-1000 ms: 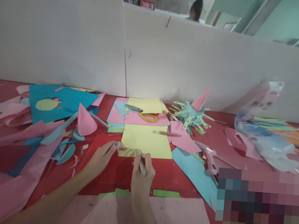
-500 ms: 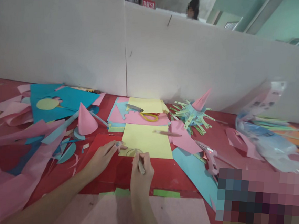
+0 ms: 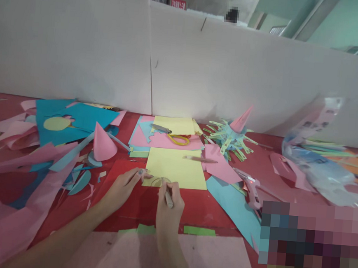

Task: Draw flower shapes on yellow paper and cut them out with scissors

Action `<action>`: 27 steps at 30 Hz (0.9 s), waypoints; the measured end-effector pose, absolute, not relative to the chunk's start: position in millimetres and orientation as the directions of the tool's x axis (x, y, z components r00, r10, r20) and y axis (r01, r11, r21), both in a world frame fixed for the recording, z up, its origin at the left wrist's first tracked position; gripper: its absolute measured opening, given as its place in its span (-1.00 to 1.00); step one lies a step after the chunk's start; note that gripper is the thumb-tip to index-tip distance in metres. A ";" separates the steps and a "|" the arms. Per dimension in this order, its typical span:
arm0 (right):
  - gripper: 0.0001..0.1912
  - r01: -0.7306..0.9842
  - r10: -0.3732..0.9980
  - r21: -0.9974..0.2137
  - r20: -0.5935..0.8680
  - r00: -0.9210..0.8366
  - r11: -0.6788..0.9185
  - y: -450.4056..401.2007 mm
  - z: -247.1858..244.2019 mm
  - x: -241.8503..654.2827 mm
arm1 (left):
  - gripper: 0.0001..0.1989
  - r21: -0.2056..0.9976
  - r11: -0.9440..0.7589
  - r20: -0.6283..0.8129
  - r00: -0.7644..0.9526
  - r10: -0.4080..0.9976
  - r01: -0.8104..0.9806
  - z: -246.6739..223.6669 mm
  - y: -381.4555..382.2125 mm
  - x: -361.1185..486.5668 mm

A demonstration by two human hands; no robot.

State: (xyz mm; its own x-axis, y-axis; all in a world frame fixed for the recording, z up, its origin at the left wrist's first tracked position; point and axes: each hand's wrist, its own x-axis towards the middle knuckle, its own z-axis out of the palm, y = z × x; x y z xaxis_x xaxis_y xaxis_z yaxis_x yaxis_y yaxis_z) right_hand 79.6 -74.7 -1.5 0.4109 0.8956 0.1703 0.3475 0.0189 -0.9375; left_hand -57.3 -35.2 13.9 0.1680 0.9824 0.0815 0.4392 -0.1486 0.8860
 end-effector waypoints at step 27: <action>-0.77 0.303 0.903 -0.953 0.149 0.403 0.022 -75.3 1.6 78.9 | -0.68 0.890 -0.140 0.075 0.165 0.983 0.435 15.6 -35.8 -56.7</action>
State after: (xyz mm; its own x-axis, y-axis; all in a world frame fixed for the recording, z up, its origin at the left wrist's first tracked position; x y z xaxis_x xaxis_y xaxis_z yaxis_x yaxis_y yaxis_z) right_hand 78.9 -75.3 1.6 0.4027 0.9031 0.1489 0.3035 0.0217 -0.9526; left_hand -56.7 -35.8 15.6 0.1650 0.9835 0.0746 0.4346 -0.1404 0.8896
